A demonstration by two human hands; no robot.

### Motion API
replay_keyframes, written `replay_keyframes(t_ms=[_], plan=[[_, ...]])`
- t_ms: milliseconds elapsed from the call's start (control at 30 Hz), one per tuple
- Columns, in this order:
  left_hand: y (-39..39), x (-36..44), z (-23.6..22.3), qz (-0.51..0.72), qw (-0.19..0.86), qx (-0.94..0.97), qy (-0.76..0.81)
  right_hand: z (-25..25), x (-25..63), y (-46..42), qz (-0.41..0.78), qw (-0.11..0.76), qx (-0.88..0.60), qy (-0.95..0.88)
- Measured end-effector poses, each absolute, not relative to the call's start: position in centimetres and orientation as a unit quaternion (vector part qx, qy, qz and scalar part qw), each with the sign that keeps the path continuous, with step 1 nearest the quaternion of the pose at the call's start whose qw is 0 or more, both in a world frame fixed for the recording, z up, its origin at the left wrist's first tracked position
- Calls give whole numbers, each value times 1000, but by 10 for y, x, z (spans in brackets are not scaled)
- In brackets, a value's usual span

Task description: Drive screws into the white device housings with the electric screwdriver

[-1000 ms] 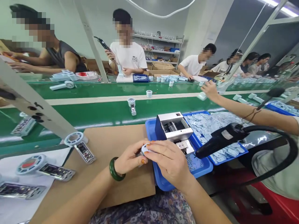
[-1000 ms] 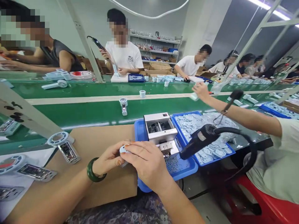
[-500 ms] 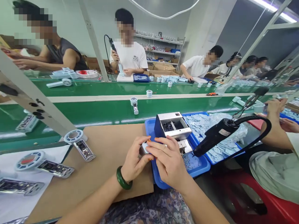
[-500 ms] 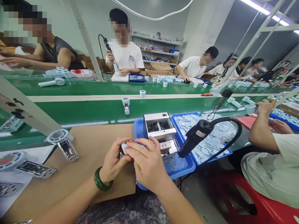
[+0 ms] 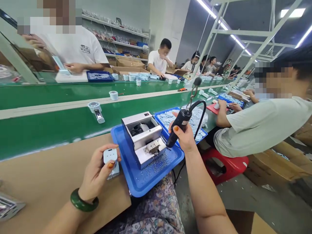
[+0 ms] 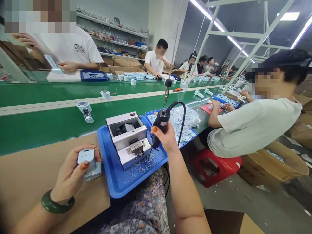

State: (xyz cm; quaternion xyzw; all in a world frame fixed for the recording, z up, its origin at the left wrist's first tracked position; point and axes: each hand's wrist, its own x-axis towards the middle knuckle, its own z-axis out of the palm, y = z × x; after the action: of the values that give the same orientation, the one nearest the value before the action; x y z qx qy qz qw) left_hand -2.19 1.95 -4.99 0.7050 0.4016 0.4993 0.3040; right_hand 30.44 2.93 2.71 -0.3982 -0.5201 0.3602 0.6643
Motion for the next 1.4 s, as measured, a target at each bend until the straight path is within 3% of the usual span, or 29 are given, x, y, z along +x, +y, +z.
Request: replay_keyframes(t_ms=[167, 333, 600, 867, 1133, 1400], plan=[[16, -15, -39, 517, 369, 659, 404, 47, 307, 6, 475, 604, -369, -523], [14, -12, -32, 529, 371, 659, 385, 49, 300, -26, 589, 515, -329, -529], [16, -17, -34, 537, 331, 680, 373, 44, 291, -32, 684, 469, -219, -514], [15, -17, -37, 551, 350, 670, 353, 43, 275, -29, 607, 566, -287, -478], [16, -16, -38, 539, 355, 671, 364, 65, 247, -13, 394, 710, -308, -495], [16, -17, -40, 560, 357, 674, 323, 74, 228, -3, 337, 725, -314, -512]])
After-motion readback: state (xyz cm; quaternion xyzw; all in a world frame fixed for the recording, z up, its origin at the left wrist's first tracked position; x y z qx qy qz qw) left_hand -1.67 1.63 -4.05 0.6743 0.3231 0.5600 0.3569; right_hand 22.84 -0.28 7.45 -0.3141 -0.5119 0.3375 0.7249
